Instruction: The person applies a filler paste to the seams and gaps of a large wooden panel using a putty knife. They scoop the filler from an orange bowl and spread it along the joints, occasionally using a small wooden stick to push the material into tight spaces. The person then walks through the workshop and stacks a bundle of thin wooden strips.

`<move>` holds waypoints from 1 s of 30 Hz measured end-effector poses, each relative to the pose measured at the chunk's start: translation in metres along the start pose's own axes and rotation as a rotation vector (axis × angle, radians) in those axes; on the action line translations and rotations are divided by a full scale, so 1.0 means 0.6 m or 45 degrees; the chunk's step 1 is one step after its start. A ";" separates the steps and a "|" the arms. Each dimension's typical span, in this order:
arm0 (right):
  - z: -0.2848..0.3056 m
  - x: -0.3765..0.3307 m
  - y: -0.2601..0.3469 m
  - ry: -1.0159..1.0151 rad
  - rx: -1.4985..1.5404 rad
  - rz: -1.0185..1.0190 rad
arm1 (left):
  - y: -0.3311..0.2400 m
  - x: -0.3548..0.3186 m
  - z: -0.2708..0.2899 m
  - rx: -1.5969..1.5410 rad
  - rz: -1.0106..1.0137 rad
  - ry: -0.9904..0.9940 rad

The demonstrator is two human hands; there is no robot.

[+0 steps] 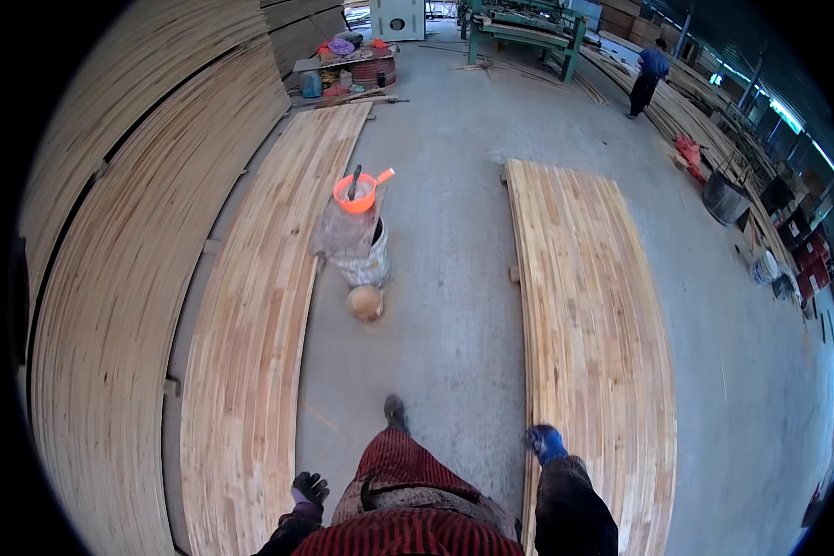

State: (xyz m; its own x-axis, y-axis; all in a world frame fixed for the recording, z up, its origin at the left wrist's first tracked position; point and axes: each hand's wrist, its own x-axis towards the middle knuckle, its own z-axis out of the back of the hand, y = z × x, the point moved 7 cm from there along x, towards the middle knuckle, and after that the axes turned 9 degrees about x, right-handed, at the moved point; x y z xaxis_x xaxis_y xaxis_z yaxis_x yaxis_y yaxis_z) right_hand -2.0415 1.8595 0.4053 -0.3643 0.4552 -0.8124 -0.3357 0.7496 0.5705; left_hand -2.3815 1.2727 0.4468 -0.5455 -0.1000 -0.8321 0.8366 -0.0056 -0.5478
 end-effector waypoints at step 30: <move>-0.443 0.650 1.028 -0.323 0.396 0.116 | -0.853 0.972 -1.439 -0.580 0.268 0.159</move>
State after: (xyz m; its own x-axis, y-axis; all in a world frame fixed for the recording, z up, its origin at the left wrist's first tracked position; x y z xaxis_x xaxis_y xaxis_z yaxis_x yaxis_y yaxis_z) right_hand -2.6214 2.3718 0.4725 -0.1419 0.6014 -0.7863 -0.0193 0.7925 0.6096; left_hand -3.1711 2.0764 0.1670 -0.3925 0.0673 -0.9173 0.8373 0.4389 -0.3260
